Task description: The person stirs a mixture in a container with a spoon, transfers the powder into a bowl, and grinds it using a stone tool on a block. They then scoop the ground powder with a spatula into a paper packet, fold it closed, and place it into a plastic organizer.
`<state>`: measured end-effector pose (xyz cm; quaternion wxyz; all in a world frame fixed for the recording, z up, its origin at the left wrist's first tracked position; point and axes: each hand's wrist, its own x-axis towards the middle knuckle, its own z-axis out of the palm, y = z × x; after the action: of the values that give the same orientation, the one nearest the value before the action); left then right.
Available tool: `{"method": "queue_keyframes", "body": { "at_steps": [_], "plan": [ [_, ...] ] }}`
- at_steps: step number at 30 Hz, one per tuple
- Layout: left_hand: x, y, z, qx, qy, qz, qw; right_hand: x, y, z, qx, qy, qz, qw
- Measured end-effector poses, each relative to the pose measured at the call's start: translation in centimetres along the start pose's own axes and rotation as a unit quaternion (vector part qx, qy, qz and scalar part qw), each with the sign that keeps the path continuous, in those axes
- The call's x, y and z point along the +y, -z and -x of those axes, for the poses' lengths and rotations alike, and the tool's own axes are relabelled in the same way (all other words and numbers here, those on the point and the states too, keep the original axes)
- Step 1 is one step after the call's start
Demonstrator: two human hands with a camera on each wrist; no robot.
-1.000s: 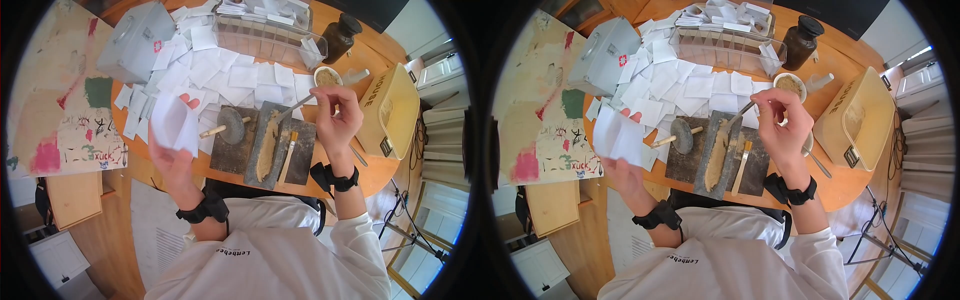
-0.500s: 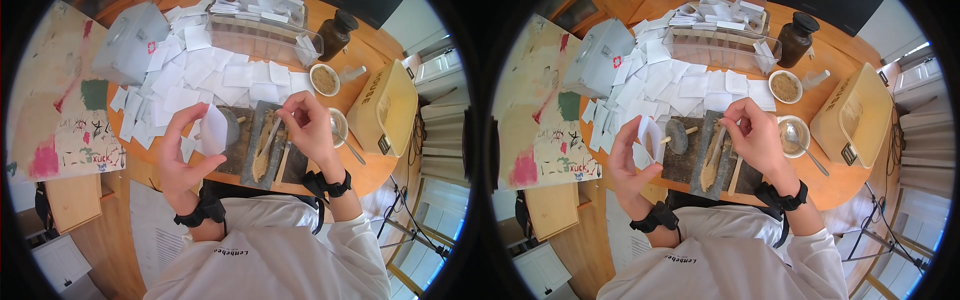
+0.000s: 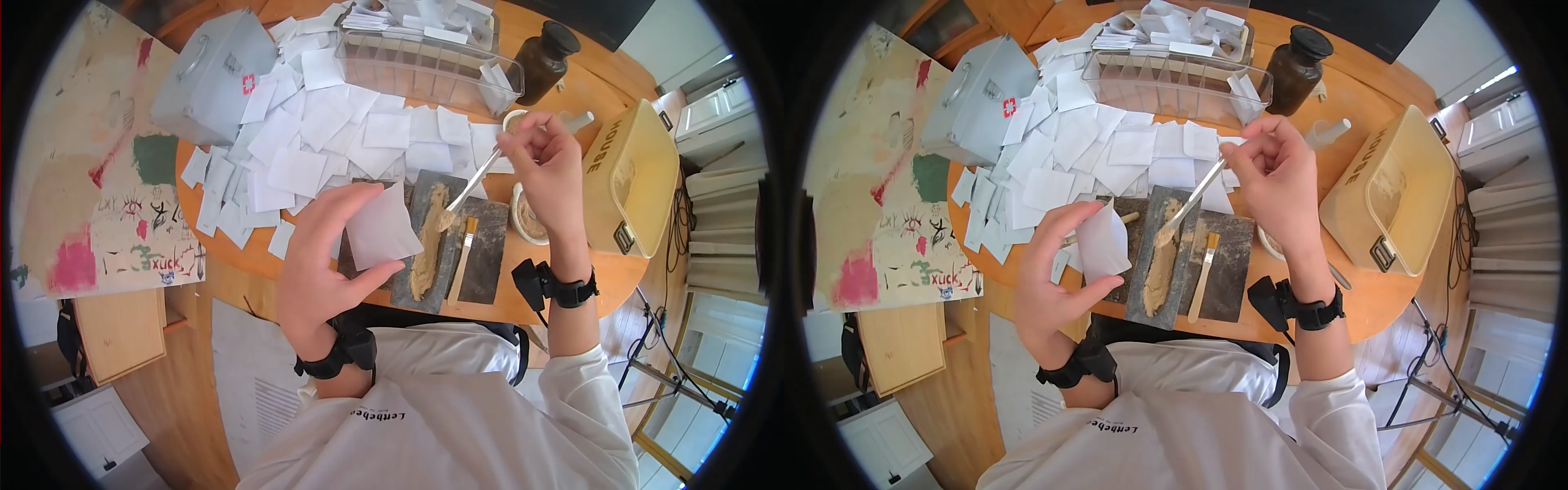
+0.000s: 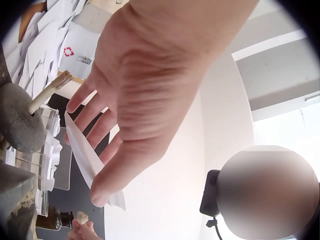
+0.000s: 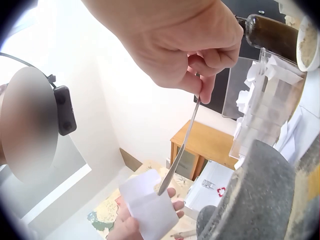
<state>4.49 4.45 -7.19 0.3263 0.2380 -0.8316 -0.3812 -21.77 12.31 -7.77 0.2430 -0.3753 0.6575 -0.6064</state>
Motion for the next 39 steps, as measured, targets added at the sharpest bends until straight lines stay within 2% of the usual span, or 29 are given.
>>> {"method": "queue_keyframes", "body": {
  "at_steps": [4,8,10,11,12,13,14,15,17,18,20,22,24,26,28,29,30,31,32,34,36,37,39],
  "plan": [
    [0.4,-0.8,-0.4,-0.013,-0.005,0.000,1.000,-1.5,-0.3,-0.5,0.021,0.025,-0.034,0.999],
    [0.5,-1.6,-0.8,-0.038,-0.027,-0.020,0.999,-2.3,-2.1,0.5,0.021,0.067,-0.013,0.997],
    [0.6,-2.1,-1.1,-0.019,-0.043,0.011,0.999,-3.2,-3.3,1.9,0.046,0.144,0.062,0.987],
    [0.6,-2.2,-1.2,-0.020,-0.043,0.011,0.999,-3.4,-3.4,2.8,0.048,0.210,0.102,0.971],
    [0.6,-2.3,-1.2,-0.017,-0.040,0.055,0.998,-3.3,-3.4,3.3,0.049,0.210,0.101,0.971],
    [0.6,-2.3,-1.2,-0.013,-0.036,0.100,0.994,-3.1,-3.3,3.6,0.023,0.340,0.109,0.934],
    [0.5,-2.3,-1.1,-0.014,-0.035,0.099,0.994,-2.9,-3.0,4.0,-0.002,0.464,0.115,0.879],
    [0.3,-2.3,-0.9,0.002,-0.040,0.126,0.991,-3.2,-2.4,4.6,-0.002,0.463,0.115,0.879],
    [-0.2,-2.3,-0.8,0.018,-0.046,0.154,0.987,-4.0,-1.1,5.6,-0.030,0.535,0.127,0.835],
    [-0.4,-2.1,-0.8,0.022,-0.059,0.160,0.985,-3.9,-0.8,5.8,-0.029,0.535,0.128,0.835],
    [-0.9,-1.9,-0.7,0.025,-0.072,0.166,0.983,-3.6,-0.6,6.1,0.044,0.553,0.053,0.830],
    [-1.4,-1.7,-0.5,0.028,-0.073,0.165,0.983,-3.3,-0.3,6.2,0.075,0.548,0.037,0.833],
    [-1.7,-1.4,-0.2,0.036,-0.070,0.168,0.983,-3.1,-0.7,5.4,0.205,0.499,-0.007,0.842],
    [-2.3,-1.3,0.1,0.044,-0.067,0.172,0.982,-2.1,-0.1,4.5,0.200,0.480,0.026,0.853],
    [-3.1,-1.3,0.3,0.067,-0.101,0.214,0.969,-0.9,-0.1,4.0,0.135,0.279,0.097,0.946],
    [-3.3,-1.2,0.2,0.064,-0.117,0.229,0.964,-0.8,-0.3,3.6,0.136,0.279,0.097,0.946],
    [-3.1,-1.5,0.5,0.063,-0.119,0.229,0.964,-0.7,-0.5,3.2,0.073,0.205,0.139,0.966],
    [-2.7,-1.8,0.7,0.104,-0.072,0.301,0.945,-0.6,-0.7,2.8,0.009,0.130,0.178,0.975],
    [-2.3,-1.9,0.8,0.144,-0.023,0.370,0.918,-0.3,-1.0,2.6,0.010,0.131,0.177,0.975],
    [-2.0,-1.5,0.5,0.149,-0.014,0.346,0.926,0.5,-1.5,2.2,-0.045,0.095,0.240,0.965],
    [-1.0,-1.5,0.1,0.186,0.043,0.386,0.903,1.0,-1.9,1.8,-0.047,0.112,0.251,0.960],
    [-0.6,-1.6,0.0,0.185,0.041,0.384,0.903,1.3,-2.1,1.6,-0.052,0.145,0.270,0.950],
    [0.3,-2.1,-0.3,0.225,0.101,0.500,0.830,1.4,-2.3,1.2,-0.058,0.183,0.288,0.938]
  ]
}}
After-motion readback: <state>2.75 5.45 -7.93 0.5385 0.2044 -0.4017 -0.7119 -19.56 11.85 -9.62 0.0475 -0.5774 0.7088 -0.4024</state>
